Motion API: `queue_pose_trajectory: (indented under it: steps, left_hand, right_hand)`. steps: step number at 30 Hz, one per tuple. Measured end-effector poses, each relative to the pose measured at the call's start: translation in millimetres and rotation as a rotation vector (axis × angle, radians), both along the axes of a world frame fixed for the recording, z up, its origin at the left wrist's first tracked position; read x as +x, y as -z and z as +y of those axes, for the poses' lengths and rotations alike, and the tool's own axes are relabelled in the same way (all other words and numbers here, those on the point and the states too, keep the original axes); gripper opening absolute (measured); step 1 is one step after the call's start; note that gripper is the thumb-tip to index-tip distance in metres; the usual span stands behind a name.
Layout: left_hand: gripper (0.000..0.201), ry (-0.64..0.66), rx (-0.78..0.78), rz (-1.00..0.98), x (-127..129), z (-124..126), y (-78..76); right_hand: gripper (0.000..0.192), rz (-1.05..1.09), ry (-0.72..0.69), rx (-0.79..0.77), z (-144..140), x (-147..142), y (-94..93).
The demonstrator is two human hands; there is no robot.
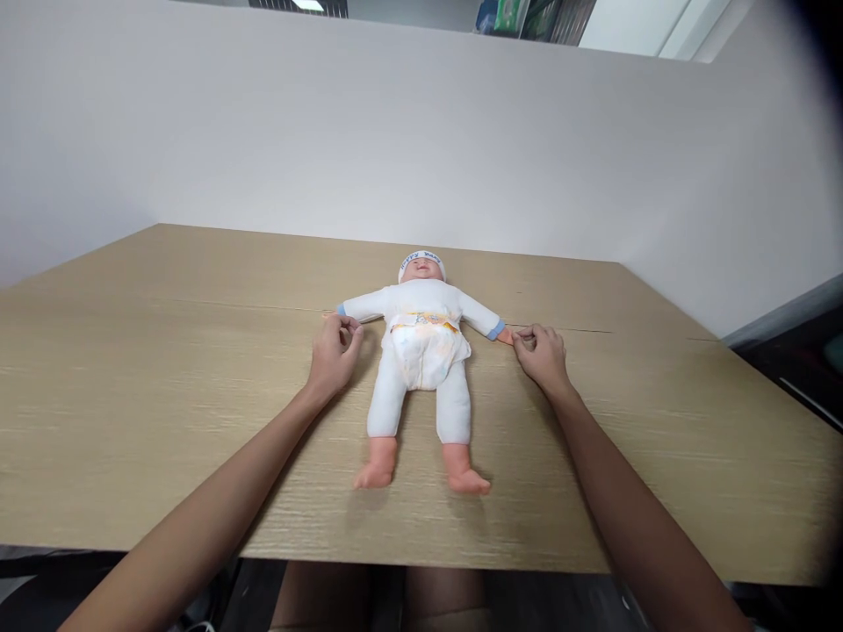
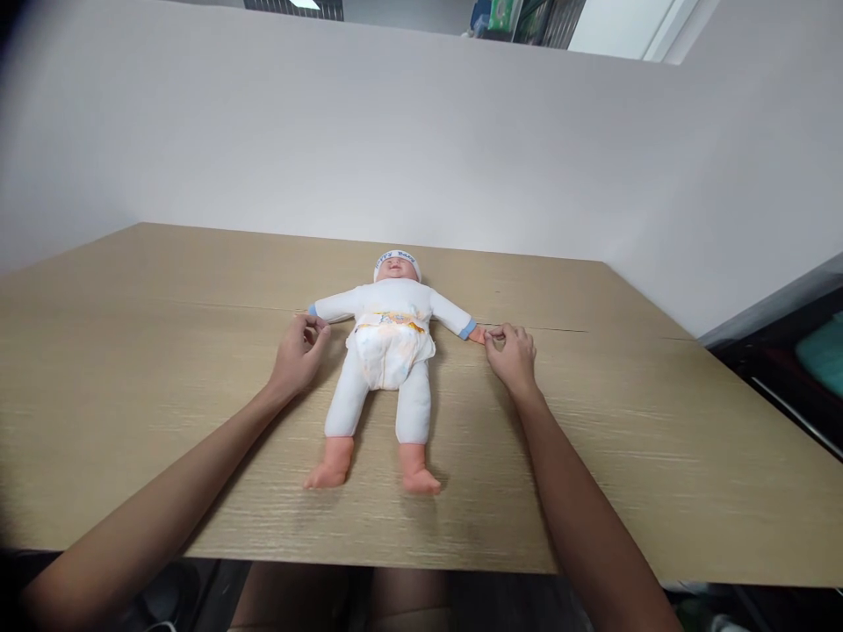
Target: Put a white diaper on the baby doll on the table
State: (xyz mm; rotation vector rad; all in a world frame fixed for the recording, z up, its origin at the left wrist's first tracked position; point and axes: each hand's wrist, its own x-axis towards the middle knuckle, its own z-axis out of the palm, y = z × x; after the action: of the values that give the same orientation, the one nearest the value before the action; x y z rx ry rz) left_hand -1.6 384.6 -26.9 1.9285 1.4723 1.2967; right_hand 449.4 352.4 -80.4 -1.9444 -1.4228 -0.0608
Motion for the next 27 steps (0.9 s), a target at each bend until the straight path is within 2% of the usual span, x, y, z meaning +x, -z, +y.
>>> queue_pose_trajectory:
  steps: [9, 17, 27]
  left_hand:
    - [0.032, -0.002, -0.033, -0.008, -1.1, 1.0, -0.4]
    - [0.033, -0.008, -0.049, -0.008, -1.9, 1.8, 0.1]
    - [0.035, 0.001, -0.067, -0.018, -1.0, 2.6, -0.5]
  right_hand:
    - [0.034, 0.045, 0.004, -0.037, 5.5, 0.9, 2.2]
    - [0.036, 0.055, 0.013, -0.009, 7.3, -0.3, 7.4]
    - [0.033, 0.053, -0.018, -0.041, 8.4, 3.3, 1.9]
